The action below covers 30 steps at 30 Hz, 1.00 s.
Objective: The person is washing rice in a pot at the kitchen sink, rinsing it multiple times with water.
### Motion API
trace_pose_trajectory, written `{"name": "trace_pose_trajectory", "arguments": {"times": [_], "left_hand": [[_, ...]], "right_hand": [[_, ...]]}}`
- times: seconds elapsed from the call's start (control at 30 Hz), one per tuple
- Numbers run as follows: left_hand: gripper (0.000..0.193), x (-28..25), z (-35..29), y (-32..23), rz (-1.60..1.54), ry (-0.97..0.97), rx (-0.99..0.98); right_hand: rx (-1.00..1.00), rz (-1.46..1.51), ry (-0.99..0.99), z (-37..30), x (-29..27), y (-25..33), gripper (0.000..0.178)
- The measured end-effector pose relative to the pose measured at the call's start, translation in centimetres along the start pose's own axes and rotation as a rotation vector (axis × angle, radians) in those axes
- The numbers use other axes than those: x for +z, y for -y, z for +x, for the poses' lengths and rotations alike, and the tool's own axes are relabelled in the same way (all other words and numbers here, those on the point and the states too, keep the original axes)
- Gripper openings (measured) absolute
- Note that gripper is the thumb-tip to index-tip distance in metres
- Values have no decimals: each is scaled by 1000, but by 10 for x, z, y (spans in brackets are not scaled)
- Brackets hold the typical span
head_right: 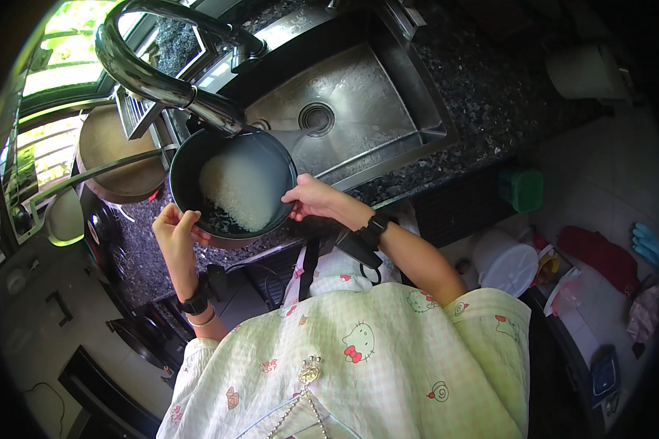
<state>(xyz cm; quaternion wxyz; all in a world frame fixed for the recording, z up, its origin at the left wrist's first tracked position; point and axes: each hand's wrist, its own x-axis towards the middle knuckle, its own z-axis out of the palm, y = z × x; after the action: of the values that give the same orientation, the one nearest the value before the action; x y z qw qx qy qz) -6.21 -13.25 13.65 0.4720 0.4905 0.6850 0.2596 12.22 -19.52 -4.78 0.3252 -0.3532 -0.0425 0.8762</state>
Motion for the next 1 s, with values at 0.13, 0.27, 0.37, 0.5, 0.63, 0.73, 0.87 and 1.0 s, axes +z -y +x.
{"name": "trace_pose_trajectory", "arguments": {"times": [0.13, 0.27, 0.37, 0.5, 0.63, 0.73, 0.87, 1.0], "left_hand": [[23, 0, -1, -3, 18, 0, 7], [23, 2, 0, -5, 33, 10, 16], [23, 3, 0, -7, 41, 6, 17], [23, 4, 0, -9, 36, 3, 24], [23, 5, -1, -11, 47, -1, 22], [23, 5, 0, -12, 59, 2, 31], [24, 7, 0, -14, 62, 13, 47], [24, 7, -1, -15, 75, 15, 52]], "right_hand": [[1, 5, 8, -1, 2, 1, 13], [-2, 12, 6, -1, 2, 1, 9], [-2, 21, 17, -1, 2, 2, 8], [-2, 16, 20, 1, 1, 2, 9], [17, 5, 25, 0, 2, 5, 10], [23, 10, 36, 0, 2, 4, 10], [39, 0, 69, 4, -2, 2, 9], [55, -3, 45, 3, 0, 3, 9]]}}
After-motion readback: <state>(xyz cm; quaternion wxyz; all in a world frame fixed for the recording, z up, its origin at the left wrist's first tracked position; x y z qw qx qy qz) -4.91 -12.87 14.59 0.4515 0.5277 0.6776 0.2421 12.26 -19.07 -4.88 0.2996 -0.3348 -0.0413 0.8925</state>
